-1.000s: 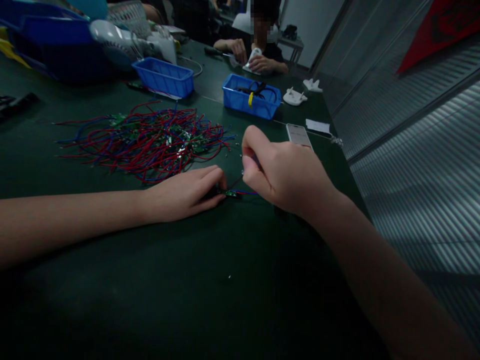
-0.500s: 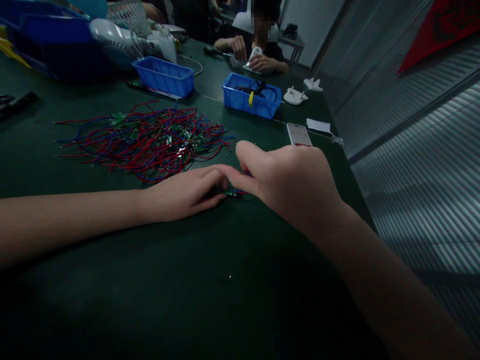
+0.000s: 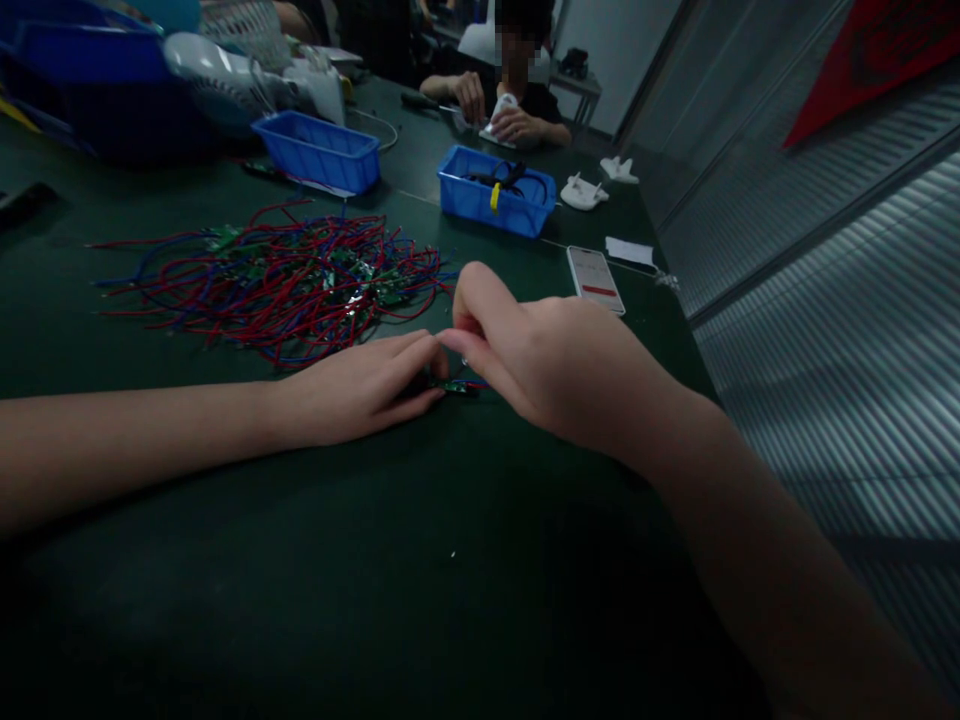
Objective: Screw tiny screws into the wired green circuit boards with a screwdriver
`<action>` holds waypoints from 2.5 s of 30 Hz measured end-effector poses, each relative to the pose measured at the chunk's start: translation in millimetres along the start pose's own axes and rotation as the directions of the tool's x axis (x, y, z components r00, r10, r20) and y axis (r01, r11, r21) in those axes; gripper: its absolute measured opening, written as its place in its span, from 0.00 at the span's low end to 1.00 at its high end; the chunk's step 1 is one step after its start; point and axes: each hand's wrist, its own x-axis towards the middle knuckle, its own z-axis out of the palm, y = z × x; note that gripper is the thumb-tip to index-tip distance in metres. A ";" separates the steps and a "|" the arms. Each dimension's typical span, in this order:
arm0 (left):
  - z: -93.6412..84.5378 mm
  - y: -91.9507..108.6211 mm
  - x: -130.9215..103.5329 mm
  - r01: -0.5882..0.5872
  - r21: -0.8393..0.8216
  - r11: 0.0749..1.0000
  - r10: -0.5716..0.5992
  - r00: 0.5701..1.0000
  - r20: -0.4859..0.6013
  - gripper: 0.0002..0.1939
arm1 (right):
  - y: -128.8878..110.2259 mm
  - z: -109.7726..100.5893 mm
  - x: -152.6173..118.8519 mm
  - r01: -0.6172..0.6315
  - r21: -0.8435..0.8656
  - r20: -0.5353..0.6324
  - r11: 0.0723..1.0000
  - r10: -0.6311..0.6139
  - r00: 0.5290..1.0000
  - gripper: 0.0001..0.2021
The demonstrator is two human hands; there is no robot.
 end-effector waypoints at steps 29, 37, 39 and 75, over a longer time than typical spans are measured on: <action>-4.8 7.4 1.5 0.018 -0.015 1.000 -0.018 0.999 0.045 0.15 | 1.4 7.9 3.3 -0.179 -0.077 -0.084 0.981 0.173 0.981 0.25; -4.2 6.0 4.0 0.036 -0.040 0.999 -0.035 0.999 0.020 0.12 | 9.0 -1.5 1.0 -0.115 0.173 0.070 0.978 0.105 0.992 0.17; -3.3 5.3 3.5 0.029 -0.032 0.999 -0.029 1.000 0.012 0.13 | 8.8 -4.4 0.7 -0.097 0.135 0.087 0.986 0.085 0.993 0.16; -4.5 5.2 3.3 0.039 -0.040 0.998 -0.039 0.999 0.023 0.14 | 4.5 -1.0 -0.7 -0.078 0.297 0.073 0.952 0.059 0.996 0.15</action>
